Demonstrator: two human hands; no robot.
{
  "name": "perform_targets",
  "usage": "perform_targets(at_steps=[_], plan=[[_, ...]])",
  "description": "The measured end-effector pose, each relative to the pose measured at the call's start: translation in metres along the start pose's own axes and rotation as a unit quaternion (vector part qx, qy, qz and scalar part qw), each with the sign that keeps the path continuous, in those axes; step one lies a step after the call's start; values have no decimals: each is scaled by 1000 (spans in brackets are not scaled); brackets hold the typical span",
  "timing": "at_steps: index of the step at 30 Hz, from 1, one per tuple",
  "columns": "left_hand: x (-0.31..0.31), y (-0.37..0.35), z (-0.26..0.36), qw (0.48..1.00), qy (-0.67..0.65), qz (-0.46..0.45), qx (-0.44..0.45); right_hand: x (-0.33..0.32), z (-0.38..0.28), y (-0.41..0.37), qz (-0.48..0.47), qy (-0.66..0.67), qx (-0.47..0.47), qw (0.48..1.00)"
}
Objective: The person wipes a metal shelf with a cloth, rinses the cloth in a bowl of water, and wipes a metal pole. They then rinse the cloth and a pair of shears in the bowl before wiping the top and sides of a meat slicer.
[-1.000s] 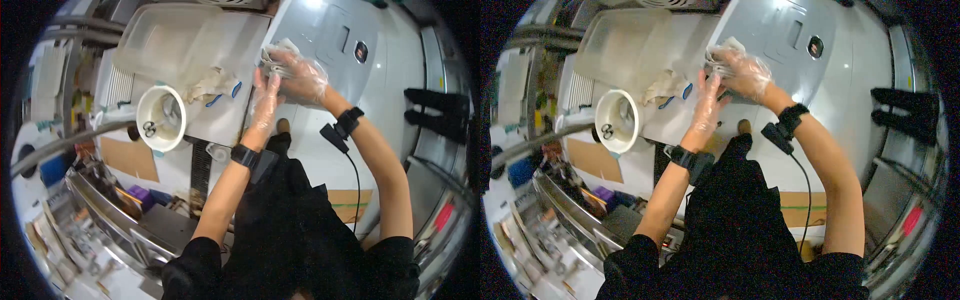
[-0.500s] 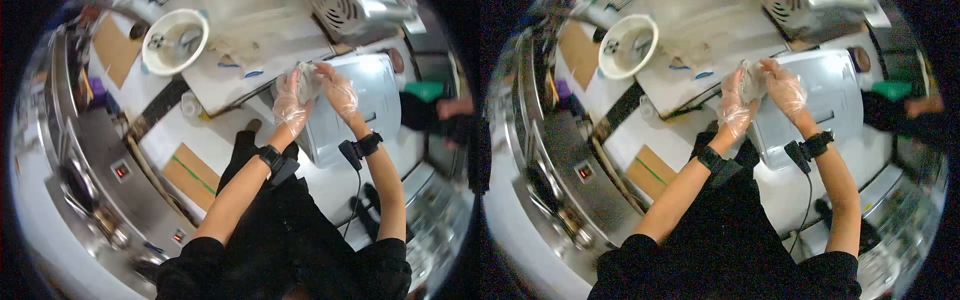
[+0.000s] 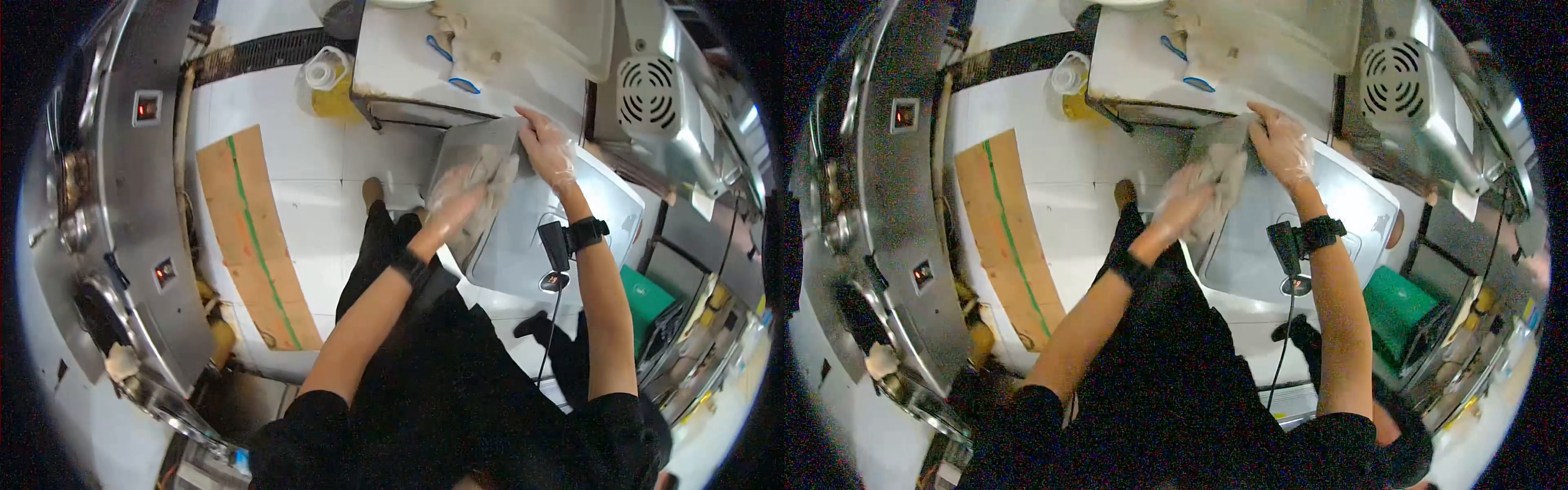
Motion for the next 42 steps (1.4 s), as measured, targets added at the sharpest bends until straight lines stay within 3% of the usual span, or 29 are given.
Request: perform_targets(at_steps=[1,2,4,5,7,10,14,16,20,23,26,31,35,39,41,42], plan=[[-6,17,17,994,104,-6,15,2,-2,2,-13,-5,-7,1000],[-4,34,19,995,96,3,15,4,-3,4,-16,-13,-15,1000],[-3,56,34,986,64,83,130,7,-4,6,9,-39,-35,999],[-1,55,27,986,58,89,129,8,-6,6,6,-46,-39,998],[19,49,22,954,230,-36,191,8,-9,6,17,-83,-47,995],[-10,-5,62,980,119,-19,157,5,-15,0,-2,-46,-31,998],[-8,-13,44,988,97,-74,91,3,-17,1,-23,-68,-21,997],[-5,10,44,981,89,-52,167,5,-16,2,-8,-65,-48,997],[4,79,37,979,73,-37,187,8,-11,4,-11,-68,-62,996],[4,92,36,968,55,-21,245,14,0,4,-5,-83,-39,996],[2,41,30,962,136,-97,216,14,-5,4,24,-57,-69,996],[-16,-53,40,968,120,-142,166,11,-9,2,18,-90,-95,991],[-9,-20,38,971,80,-124,186,11,-12,4,17,-83,-108,991],[4,62,27,975,79,-9,209,13,-10,6,-2,-92,-78,993],[2,96,38,982,39,-6,185,13,-10,5,0,-98,-75,992],[5,108,36,982,84,-38,165,10,-13,4,2,-97,-68,993]])
Point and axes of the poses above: each hand's wrist, its own y-axis towards the middle knuckle, its own x-axis out of the palm, z = x × y, the point moved 6 cm from there along y, towards the middle knuckle, and after that the axes turned 13 degrees about x, right-handed, at the moved point
